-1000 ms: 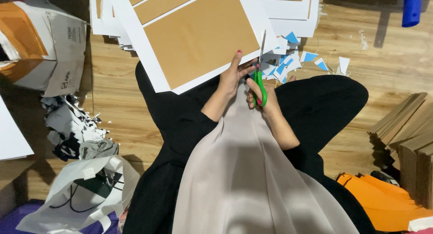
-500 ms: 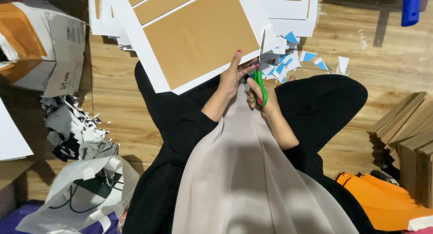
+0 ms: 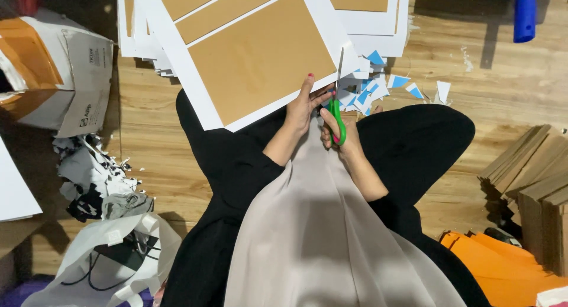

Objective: Trimming the white borders off printed cardboard sheets using scissors while sitting on the floor.

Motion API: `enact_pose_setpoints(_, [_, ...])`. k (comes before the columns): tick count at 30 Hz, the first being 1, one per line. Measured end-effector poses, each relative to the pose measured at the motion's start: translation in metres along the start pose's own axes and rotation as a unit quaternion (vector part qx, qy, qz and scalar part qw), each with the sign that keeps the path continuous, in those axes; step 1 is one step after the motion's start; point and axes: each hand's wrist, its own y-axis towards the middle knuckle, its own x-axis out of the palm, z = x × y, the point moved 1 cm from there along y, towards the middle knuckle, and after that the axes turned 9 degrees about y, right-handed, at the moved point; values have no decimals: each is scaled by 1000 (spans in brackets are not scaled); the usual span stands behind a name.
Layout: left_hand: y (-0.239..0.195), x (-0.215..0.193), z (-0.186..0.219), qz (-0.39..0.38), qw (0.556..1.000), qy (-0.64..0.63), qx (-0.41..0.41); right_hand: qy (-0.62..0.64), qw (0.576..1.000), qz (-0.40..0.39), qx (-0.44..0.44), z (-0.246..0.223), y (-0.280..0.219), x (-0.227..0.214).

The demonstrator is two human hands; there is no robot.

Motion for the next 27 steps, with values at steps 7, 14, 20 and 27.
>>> enact_pose_setpoints(7, [-4, 5, 5, 0, 1000, 2, 7, 10, 1000, 2, -2, -5, -1, 1])
enact_pose_setpoints(14, [-54, -43, 35, 84, 986, -115, 85, 60, 998, 7, 14, -15, -3, 1])
enact_pose_setpoints(20, [-95, -97, 112, 142, 976, -148, 76, 72, 997, 2, 13, -20, -9, -3])
enact_pose_setpoints(27, [-16, -189, 176, 80, 968, 232, -50, 65, 998, -15, 2, -35, -30, -1])
